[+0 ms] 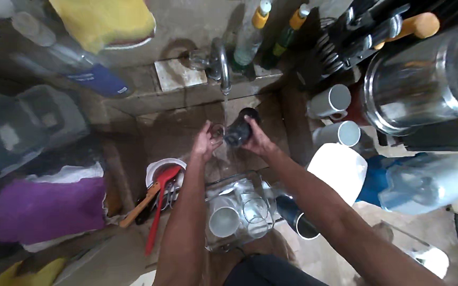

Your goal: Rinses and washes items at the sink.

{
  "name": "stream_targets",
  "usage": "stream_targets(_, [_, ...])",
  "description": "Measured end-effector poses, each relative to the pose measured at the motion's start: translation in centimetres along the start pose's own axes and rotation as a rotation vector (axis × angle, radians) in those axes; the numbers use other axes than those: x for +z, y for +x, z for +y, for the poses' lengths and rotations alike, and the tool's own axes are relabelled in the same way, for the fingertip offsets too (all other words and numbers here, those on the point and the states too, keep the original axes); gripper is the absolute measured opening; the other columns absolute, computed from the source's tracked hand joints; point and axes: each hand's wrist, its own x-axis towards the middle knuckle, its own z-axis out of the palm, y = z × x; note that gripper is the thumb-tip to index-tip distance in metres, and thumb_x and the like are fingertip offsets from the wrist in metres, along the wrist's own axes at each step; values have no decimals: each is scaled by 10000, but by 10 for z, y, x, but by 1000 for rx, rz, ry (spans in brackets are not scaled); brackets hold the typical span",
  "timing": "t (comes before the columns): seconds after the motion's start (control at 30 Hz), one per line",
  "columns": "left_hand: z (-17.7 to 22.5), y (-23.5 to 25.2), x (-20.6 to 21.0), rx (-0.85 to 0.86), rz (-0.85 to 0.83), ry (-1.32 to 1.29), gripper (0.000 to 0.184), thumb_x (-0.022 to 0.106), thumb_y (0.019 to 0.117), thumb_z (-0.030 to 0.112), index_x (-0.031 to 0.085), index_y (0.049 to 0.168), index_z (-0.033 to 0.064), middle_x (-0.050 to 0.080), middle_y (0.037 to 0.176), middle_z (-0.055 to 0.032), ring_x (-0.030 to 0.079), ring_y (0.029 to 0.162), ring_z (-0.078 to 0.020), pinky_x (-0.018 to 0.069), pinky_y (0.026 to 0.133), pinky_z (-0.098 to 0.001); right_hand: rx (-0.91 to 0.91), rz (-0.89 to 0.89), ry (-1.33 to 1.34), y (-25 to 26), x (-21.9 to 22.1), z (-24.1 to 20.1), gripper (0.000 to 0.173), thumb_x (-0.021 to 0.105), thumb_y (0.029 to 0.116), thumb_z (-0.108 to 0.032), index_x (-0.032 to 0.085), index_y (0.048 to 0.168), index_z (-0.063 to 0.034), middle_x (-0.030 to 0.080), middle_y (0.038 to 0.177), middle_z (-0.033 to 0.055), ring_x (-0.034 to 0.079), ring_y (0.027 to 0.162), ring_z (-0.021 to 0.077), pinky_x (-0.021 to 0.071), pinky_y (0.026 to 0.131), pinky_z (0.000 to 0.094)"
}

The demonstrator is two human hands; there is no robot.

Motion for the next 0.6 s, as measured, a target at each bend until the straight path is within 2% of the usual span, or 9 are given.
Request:
stream_targets(0.03, [1,1,5,-42,-28,4,605,329,1093,546,392,1551,156,558,1480,-98,605,1281,-293,525,1033,-512,43,0,66,2,-7,-5,723,529,946,-689,470,1456,-180,643,1281,137,666,1082,295,586,866,475])
stream_targets(0.13, [2,6,15,-88,-59,10,618,355,1084,558,405,1542,146,559,1477,-118,623,1261,-313,545,1016,-524,125,20,48,4,-18,-18,725,535,929,-709,485,1432,-190,654,1242,137,677,1045,292,594,834,461])
stream_targets(0.23, [3,4,16,-77,-27,24,572,400,1082,526,439,1518,157,560,1469,-112,617,1258,-305,545,1000,-514,128,-8,-230,0,-13,-15,718,663,889,-634,540,1404,-150,673,1216,144,688,1017,291,599,806,463])
stream_targets(0.3, [4,0,11,-56,-2,46,565,419,1084,503,429,1528,153,519,1515,-113,589,1302,-305,535,1028,-511,-34,-30,-437,-5,0,-5,690,819,833,-453,569,1373,-105,713,1144,163,721,966,300,623,785,492])
stream_targets(0.33, [4,-3,8,-44,20,53,560,429,1085,486,431,1527,142,521,1512,-115,581,1311,-304,528,1041,-515,-161,-31,-542,-6,8,0,751,882,776,-355,541,1395,-100,718,1131,160,724,952,280,620,784,481])
stream_targets(0.37, [6,-7,5,-36,39,65,561,417,1092,475,417,1535,130,511,1517,-119,574,1314,-300,523,1045,-506,-299,-43,-623,-4,14,6,877,927,708,-264,477,1443,-101,706,1174,151,713,1011,260,611,848,480])
stream_targets(0.4, [6,-10,-1,-32,64,75,568,406,1094,479,411,1539,125,515,1514,-121,575,1309,-296,519,1041,-496,-411,-40,-705,-3,19,9,1006,954,654,-239,404,1484,-100,680,1235,150,688,1097,259,592,933,492])
stream_targets(0.5, [4,-14,-24,-18,147,69,570,463,1075,481,435,1529,138,570,1460,-115,618,1254,-280,540,1006,-466,-631,78,-831,-1,39,14,1096,974,606,-263,375,1512,-118,687,1230,175,689,1121,310,579,942,554])
stream_targets(0.6, [6,-22,-33,-6,189,60,535,473,1073,469,497,1483,126,634,1388,-93,643,1215,-270,536,993,-482,-609,113,-842,8,38,18,1112,973,617,-247,359,1536,-129,683,1231,206,683,1120,358,566,937,586])
